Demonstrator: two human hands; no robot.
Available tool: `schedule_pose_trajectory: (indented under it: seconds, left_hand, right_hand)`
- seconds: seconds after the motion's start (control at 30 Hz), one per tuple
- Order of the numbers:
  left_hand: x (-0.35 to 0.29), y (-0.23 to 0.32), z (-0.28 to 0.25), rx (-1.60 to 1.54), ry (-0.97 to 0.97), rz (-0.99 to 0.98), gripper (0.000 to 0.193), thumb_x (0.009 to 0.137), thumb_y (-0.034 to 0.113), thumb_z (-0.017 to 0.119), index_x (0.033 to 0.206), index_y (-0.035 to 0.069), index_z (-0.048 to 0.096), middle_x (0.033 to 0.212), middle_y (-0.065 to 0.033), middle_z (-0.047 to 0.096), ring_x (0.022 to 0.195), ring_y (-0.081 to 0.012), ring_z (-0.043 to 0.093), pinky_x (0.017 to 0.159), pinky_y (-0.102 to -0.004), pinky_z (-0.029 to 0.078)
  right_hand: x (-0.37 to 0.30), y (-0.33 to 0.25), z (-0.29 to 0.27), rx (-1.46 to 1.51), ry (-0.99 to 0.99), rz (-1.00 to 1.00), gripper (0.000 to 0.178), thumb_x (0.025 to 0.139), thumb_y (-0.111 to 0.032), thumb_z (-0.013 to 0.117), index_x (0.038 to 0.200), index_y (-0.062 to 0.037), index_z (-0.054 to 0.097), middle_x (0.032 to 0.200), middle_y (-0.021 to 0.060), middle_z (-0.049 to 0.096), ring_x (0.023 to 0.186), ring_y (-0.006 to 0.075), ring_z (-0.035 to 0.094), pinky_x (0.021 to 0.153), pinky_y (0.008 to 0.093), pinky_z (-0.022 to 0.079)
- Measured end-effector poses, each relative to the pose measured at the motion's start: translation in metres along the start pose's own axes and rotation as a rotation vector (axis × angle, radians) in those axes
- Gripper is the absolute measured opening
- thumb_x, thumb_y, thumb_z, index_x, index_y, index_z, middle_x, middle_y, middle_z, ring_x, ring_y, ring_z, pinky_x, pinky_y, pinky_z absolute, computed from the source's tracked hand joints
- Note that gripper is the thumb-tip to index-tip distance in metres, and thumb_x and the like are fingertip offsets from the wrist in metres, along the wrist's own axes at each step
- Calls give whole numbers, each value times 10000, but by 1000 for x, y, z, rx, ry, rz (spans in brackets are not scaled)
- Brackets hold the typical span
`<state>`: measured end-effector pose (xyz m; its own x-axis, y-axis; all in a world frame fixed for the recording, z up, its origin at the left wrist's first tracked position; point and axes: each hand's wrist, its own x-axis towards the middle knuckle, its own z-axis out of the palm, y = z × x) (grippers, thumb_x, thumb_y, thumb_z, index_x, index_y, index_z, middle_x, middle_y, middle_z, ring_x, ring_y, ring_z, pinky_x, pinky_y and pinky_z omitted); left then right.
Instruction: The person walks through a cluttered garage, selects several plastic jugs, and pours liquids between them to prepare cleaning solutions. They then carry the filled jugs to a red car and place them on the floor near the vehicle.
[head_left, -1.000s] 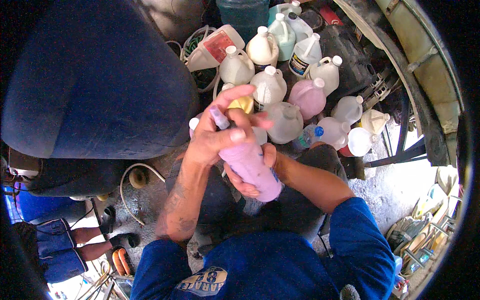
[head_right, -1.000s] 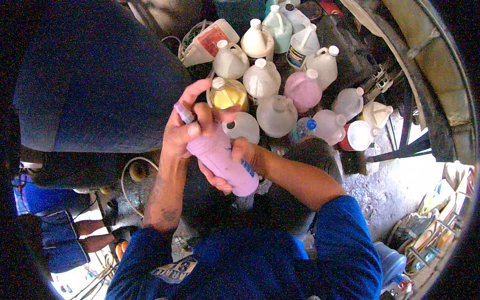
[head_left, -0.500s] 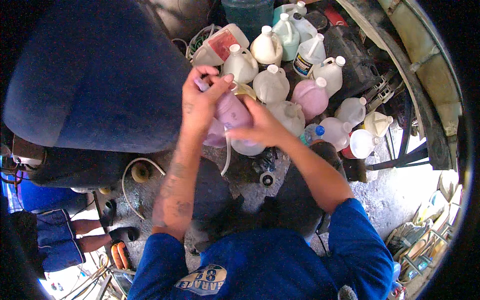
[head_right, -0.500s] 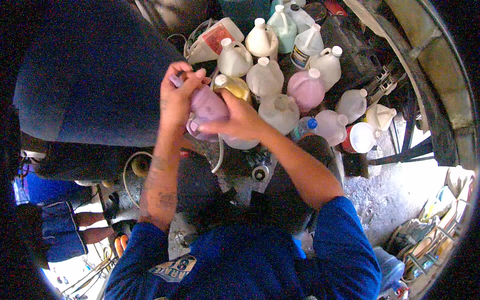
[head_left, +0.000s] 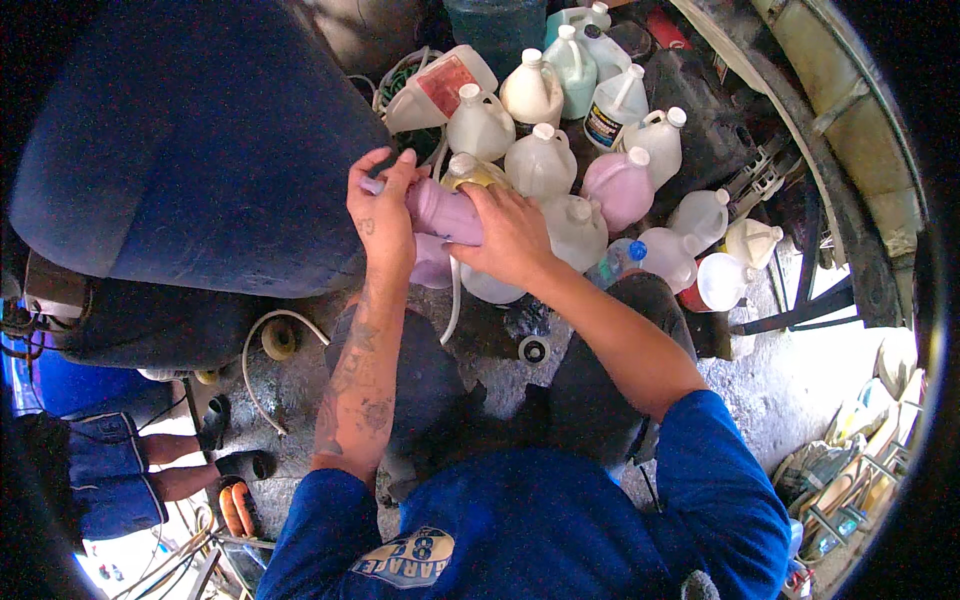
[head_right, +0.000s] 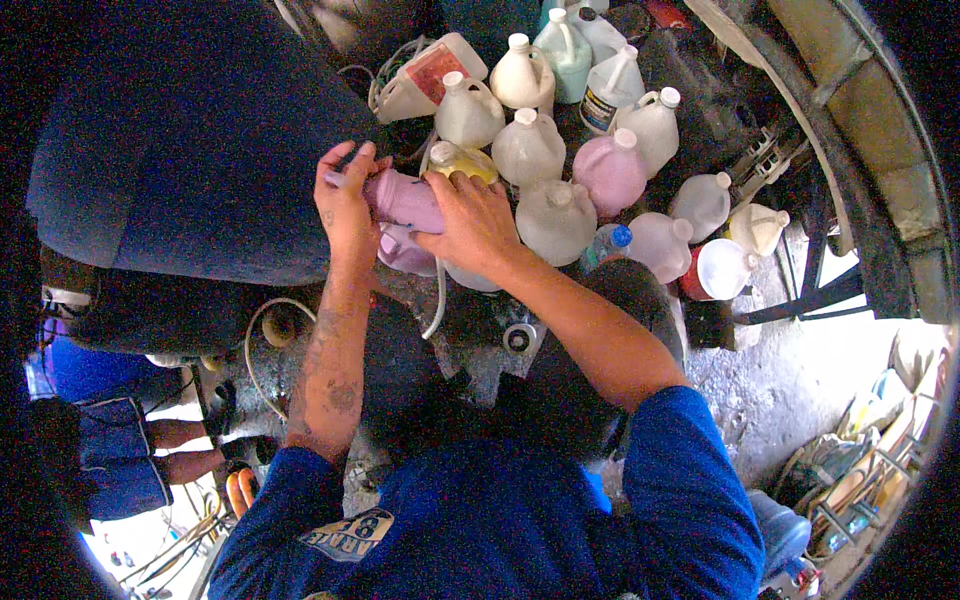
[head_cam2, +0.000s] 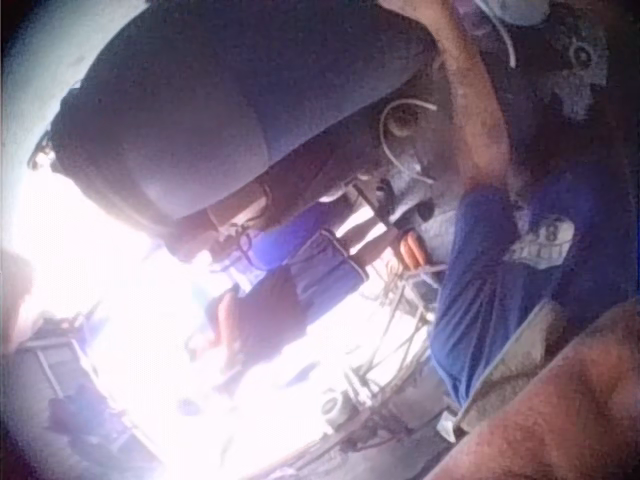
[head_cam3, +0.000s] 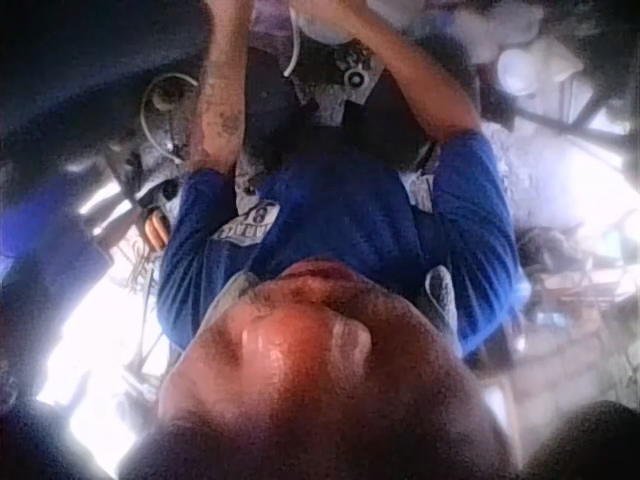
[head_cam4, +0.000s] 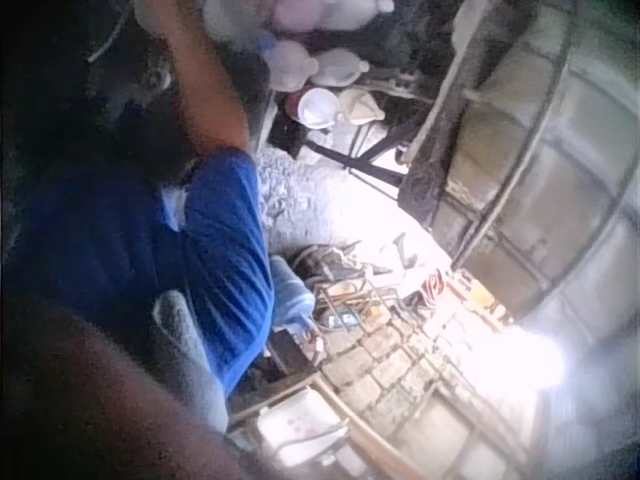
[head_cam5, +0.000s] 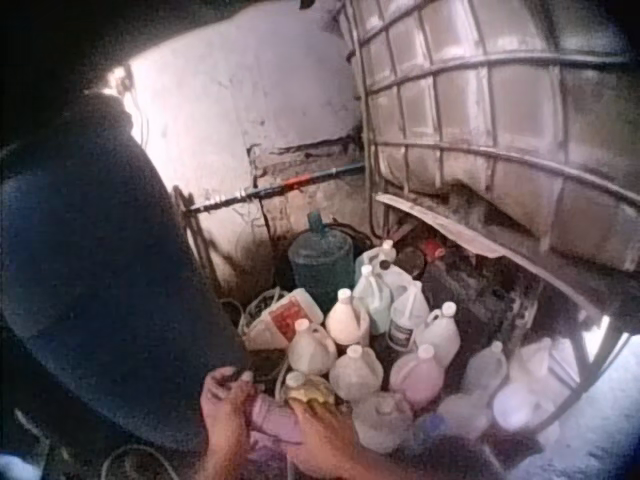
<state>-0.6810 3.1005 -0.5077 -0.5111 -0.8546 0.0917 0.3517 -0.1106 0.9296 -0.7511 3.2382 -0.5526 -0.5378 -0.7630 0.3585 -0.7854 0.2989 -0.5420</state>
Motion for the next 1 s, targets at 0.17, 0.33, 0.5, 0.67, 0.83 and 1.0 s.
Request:
schedule_pose_trajectory:
  seconds: [0.17, 0.33, 0.5, 0.67, 0.83, 1.0]
  left_hand:
    - [33, 49, -26, -380, -81, -36, 314, 921, 118, 662, 1192, 69, 511, 823, -63, 601, 843, -207, 640, 784, -348, 550]
    - [9, 47, -55, 184, -333, -46, 540, 892, 105, 686, 1378, 59, 454, 934, -37, 594, 805, -141, 596, 748, -293, 527]
    - [-17, -8, -72, 769, -432, 285, 643, 709, 264, 877, 1222, 8, 586, 987, -74, 652, 802, -176, 627, 737, -312, 529]
    - [-8, 37, -128, 700, -219, 4, 534, 716, 240, 874, 1096, -48, 635, 1024, -110, 701, 921, -167, 660, 806, -324, 532]
    - [-18, 56, -150, 620, -94, 69, 499, 746, 233, 852, 1090, -55, 636, 1024, -117, 696, 913, -181, 663, 815, -326, 531]
    - [-19, 51, -170, 777, -100, 75, 520, 744, 237, 858, 1104, -57, 624, 1034, -117, 693, 926, -175, 659, 820, -324, 531]
  right_hand:
    - [4, 13, 5, 618, -151, -7, 711, 695, -362, 830, 1233, -8, 529, 1121, 175, 652, 1016, 349, 649, 869, 432, 513]
    - [22, 22, 17, 846, -61, -44, 760, 700, -314, 865, 1282, -1, 490, 1168, 150, 625, 1070, 270, 621, 929, 397, 489]
    - [26, -13, 30, 665, -153, -98, 878, 707, -252, 860, 1399, -3, 380, 1317, 146, 549, 1221, 250, 537, 1027, 405, 435]
    - [49, -27, 44, 1082, -589, 109, 936, 770, -257, 806, 1498, -20, 267, 1344, 204, 530, 1217, 306, 559, 1012, 402, 453]
    - [65, -12, 117, 206, -340, 239, 577, 869, -544, 615, 1083, -12, 676, 1035, 227, 699, 989, 401, 668, 876, 469, 533]
    - [93, -35, 147, -232, -534, -50, 515, 896, -545, 540, 1036, -77, 701, 989, 199, 711, 920, 365, 694, 815, 479, 551]
